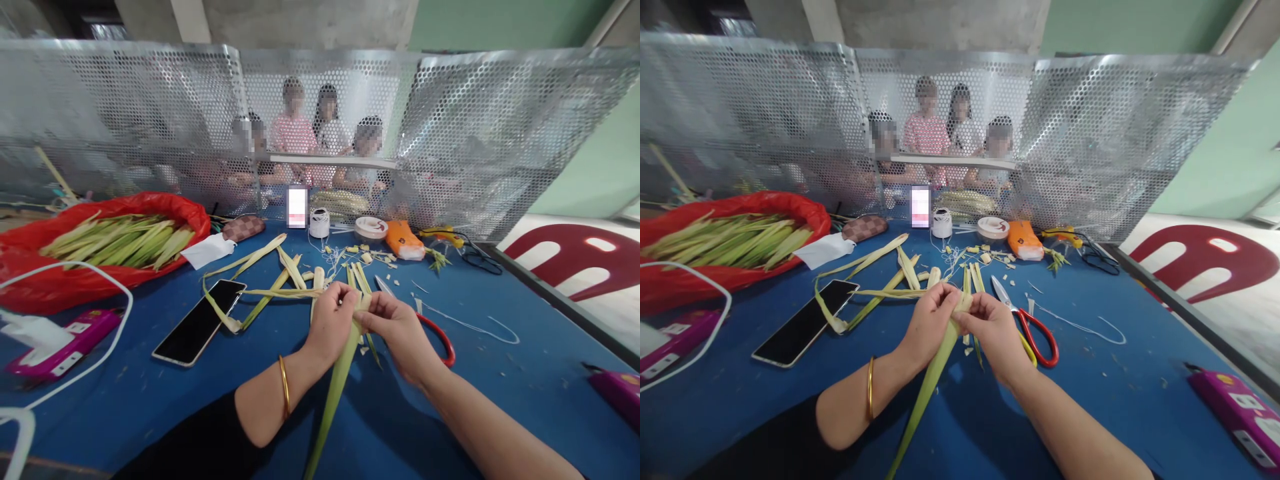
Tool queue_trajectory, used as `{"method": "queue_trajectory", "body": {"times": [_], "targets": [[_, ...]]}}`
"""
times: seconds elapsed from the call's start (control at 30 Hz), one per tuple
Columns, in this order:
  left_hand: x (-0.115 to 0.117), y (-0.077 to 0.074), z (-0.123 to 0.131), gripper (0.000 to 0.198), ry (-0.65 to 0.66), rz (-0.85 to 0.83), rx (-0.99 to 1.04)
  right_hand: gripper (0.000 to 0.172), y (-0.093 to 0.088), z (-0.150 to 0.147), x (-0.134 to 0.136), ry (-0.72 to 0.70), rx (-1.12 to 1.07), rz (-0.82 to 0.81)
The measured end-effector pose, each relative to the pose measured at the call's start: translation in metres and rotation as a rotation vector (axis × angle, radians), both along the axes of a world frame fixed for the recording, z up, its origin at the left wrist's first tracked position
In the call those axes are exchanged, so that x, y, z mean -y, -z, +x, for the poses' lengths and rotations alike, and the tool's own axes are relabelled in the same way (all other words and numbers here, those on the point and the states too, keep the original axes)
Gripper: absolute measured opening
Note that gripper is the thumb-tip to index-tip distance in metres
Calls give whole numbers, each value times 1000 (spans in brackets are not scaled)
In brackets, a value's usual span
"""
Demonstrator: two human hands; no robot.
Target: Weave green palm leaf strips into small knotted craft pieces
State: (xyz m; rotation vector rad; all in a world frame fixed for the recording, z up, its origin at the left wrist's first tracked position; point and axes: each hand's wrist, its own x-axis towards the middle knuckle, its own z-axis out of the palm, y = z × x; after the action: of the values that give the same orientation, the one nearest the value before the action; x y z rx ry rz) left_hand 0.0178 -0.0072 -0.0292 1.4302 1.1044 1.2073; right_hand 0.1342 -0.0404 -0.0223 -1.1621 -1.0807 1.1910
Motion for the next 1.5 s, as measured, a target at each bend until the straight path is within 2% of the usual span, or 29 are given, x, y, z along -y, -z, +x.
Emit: {"method": "queue_trajectory", "body": {"times": [0.1,0.23,0.33,0.53,0.73,1.03,1.2,1.4,1.5], "targets": [[-1,3,0,15,-16,48,-57,23,3,-2,2,59,66,49],[-1,6,1,15,-49,19,-29,21,2,-2,4,139,198,149],[-3,6,1,15,-49,18,2,20,-1,-3,5,89,125,140],[-7,10,-2,15,-125,40,2,26,1,-9,9,-40,-63,-9],[-8,12,-1,14,-131,31,15,24,-1,-9,11,-5,9,63],[-9,13,-2,14,-189,23,8,25,1,-12,14,-106,7,17],[-9,8,-2,14,-252,0,9,27,1,-14,17,-135,-31,-32],[-16,10,-3,14,-296,-8,24,26,1,-17,20,-58,64,49],[-19,11,-6,14,-343,-5,-3,31,1,-19,22,-85,40,-9]]}}
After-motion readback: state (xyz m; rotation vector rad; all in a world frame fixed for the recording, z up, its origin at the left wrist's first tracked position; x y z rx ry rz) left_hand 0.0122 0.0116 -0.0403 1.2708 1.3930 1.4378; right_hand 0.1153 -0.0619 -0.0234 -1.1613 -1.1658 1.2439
